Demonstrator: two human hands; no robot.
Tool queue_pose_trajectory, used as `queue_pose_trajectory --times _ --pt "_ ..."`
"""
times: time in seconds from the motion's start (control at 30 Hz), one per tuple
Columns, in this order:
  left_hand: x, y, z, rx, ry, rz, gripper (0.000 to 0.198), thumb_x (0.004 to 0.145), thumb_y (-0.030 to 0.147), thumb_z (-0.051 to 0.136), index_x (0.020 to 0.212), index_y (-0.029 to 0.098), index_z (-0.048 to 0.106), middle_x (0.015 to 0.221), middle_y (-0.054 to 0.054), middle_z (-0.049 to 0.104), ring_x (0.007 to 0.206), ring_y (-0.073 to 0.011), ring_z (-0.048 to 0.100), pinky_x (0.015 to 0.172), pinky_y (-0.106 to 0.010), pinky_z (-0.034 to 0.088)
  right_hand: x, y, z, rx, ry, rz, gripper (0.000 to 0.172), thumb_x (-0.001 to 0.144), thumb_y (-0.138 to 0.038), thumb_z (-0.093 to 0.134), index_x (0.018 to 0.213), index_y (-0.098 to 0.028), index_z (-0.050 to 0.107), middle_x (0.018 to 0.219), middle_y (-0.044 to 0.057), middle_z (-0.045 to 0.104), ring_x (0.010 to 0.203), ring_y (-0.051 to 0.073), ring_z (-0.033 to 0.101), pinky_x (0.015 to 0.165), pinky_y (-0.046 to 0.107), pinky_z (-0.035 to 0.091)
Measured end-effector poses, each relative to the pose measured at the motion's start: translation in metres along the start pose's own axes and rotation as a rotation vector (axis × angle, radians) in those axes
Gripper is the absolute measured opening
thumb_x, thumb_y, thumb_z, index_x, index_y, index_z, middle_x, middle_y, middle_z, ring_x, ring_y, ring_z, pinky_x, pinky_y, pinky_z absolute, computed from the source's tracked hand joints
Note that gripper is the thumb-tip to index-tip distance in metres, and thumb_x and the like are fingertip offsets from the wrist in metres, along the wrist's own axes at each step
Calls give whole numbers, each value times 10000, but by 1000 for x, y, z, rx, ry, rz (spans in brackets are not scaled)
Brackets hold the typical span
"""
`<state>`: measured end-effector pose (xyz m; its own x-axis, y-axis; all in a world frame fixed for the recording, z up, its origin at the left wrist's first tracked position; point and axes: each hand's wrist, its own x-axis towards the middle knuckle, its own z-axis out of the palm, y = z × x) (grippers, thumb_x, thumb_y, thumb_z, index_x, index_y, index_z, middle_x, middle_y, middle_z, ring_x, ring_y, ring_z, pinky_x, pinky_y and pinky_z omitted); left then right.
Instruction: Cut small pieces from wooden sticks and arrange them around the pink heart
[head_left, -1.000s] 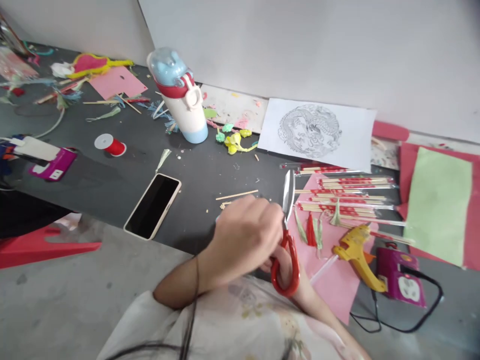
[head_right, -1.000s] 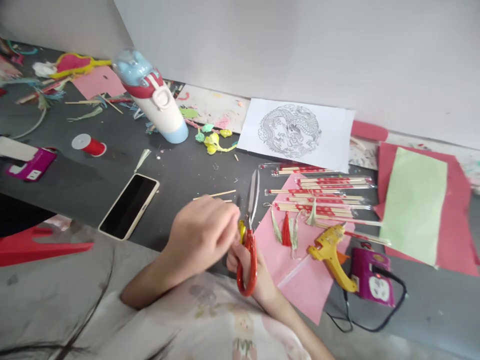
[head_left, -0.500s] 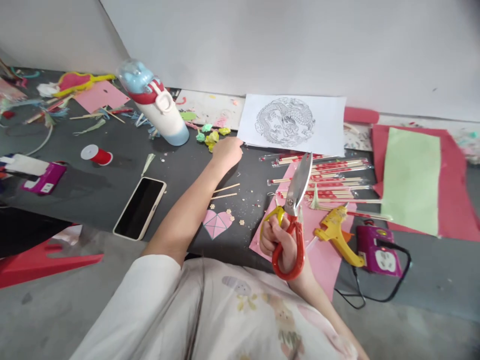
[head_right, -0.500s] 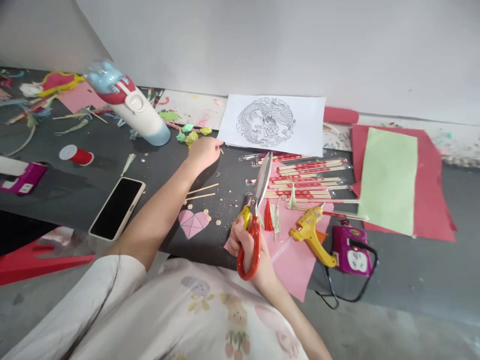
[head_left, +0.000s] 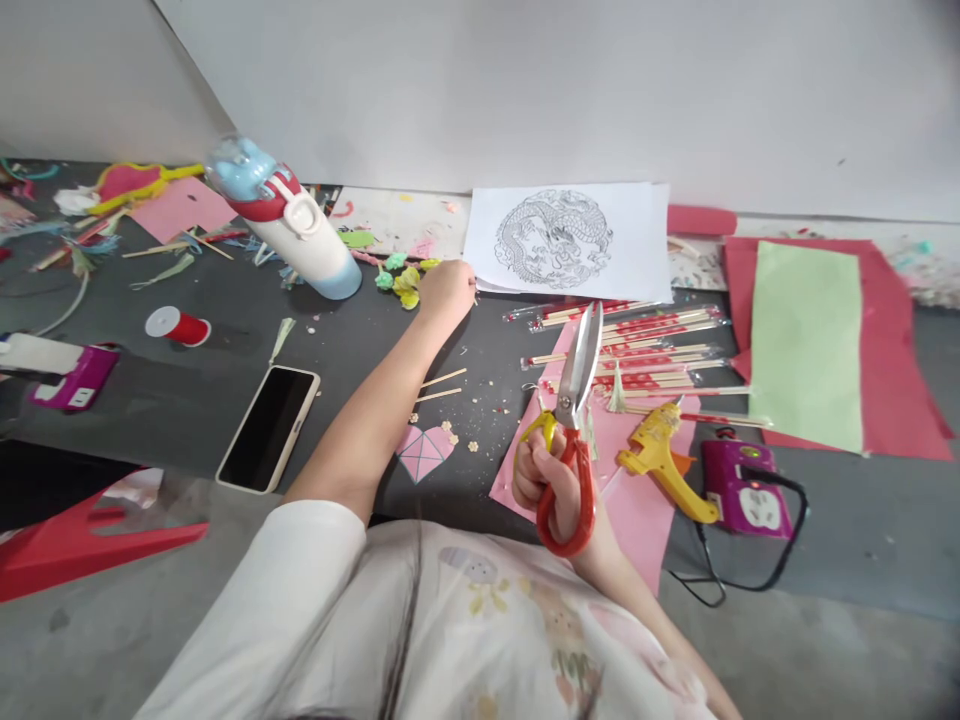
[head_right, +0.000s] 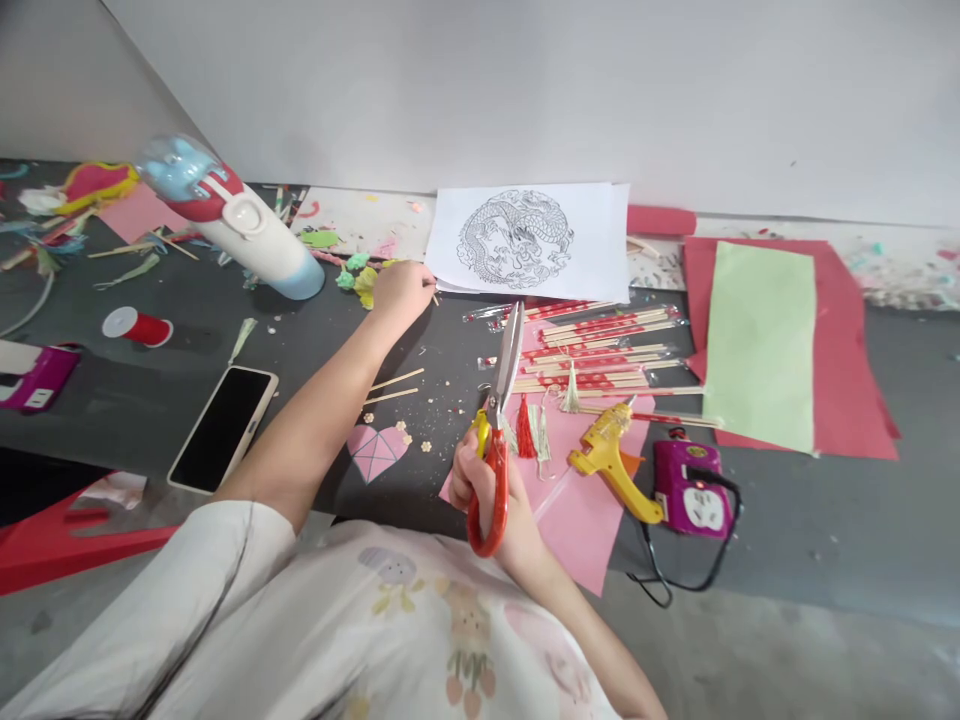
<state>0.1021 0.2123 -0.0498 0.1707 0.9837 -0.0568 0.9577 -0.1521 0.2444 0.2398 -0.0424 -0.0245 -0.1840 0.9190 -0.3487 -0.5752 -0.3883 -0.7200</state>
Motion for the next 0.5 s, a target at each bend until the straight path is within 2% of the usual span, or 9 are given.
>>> queue_pose_trajectory --times 0.17,0.33,0.5 --pt "3 2 2 -5 -26 -10 276 855 150 485 902 181 755 935 -99 716 918 -243 613 818 -346 462 -2 -2 -2 12 24 -9 262 919 -364 605 782 -228 428 633 -85 279 488 68 189 445 217 204" --pt "4 4 4 -17 -9 -30 282 883 143 458 982 149 722 1031 -129 700 975 -258 610 857 -362 457 -4 -5 -3 27 35 -22 266 918 -356 609 772 -226 429 635 -86 277 478 63 178 443 224 195" --pt "-7 3 -10 -62 -38 -61 236 883 157 502 993 116 707 1012 -152 692 991 -277 616 891 -376 456 -2 -4 -5 45 53 -33 304 909 -362 611 738 -228 398 609 -86 283 471 69 203 431 224 198"
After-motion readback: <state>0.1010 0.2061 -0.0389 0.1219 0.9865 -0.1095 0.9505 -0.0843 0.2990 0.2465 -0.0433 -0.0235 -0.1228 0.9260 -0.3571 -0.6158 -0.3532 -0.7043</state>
